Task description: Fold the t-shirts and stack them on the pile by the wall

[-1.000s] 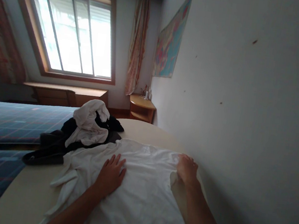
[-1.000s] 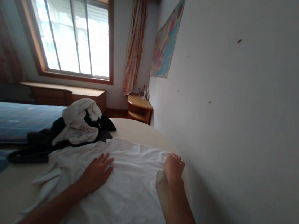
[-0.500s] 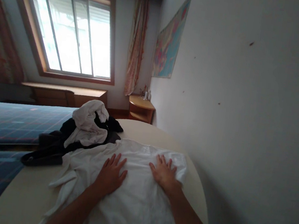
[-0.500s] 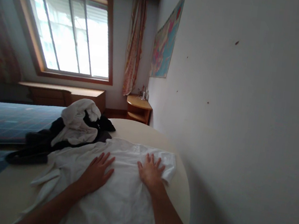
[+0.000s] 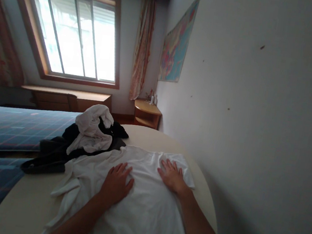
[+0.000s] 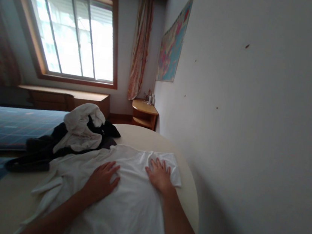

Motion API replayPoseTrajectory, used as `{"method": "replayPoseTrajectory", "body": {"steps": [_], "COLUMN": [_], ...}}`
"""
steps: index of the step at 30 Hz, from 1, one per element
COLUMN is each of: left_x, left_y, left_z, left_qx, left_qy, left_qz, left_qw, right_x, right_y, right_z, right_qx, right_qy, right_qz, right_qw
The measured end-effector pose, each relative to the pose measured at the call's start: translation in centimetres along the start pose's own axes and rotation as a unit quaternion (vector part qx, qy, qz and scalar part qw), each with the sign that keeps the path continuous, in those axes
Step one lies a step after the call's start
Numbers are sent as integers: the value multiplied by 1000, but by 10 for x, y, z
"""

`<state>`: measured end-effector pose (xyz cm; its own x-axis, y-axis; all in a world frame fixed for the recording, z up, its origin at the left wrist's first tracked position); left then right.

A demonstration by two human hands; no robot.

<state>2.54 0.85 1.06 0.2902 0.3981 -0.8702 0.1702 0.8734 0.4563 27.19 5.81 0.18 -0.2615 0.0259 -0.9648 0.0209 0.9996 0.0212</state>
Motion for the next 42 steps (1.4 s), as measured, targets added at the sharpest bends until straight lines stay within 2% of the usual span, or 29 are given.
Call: {"method": "replayPoseTrajectory", "body": {"steps": [4,7,10,13,15,16,18,20,23,28,36,42], "left_x": [0,2,4,5,6,6,8,9,10,3,8,9], "left_y": [-2,-3,-3,-3,-3,-4,-4,-5,-4,0,0,1], "left_z": [1,0,0,1,2,2,0,-1,-3,-7,-8,-8], "left_qx": [0,1,2,10,16,18,19,15,13,1,-3,-5], "left_qy": [7,8,6,0,-5,-6,-4,-2,-4,14,17,22], "left_qz": [-6,-19,-41,-54,-55,-54,-49,-39,-24,1,-42,-56], "left_qw": [1000,1000,999,999,998,998,999,999,1000,1000,999,998], "right_x": [-3,-8,-16,-15,-7,-2,5,6,2,-5,-11,-12], "right_y": [6,5,6,9,9,9,11,15,19,21,18,20], "right_z": [43,63,58,22,-1,-7,-4,11,37,64,71,72], "right_qx": [139,195,169,30,-55,-71,-46,17,94,169,209,194], "right_qy": [-44,-65,-101,-76,-32,-16,-7,-21,-46,-66,-59,-64], "right_qz": [27,45,82,105,76,56,28,26,50,99,115,128], "right_qw": [989,978,977,991,995,996,999,999,993,978,969,970]}}
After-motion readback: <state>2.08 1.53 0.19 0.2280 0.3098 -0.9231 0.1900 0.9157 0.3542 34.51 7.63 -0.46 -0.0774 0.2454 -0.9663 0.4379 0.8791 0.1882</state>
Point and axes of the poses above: each hand's wrist, its own y-axis towards the middle knuckle, its own x-axis out of the palm, z = x × y, the point moved 7 cm from there along y, towards the middle knuckle, and after that the axes turned 9 degrees about z, right-handed, at the moved point
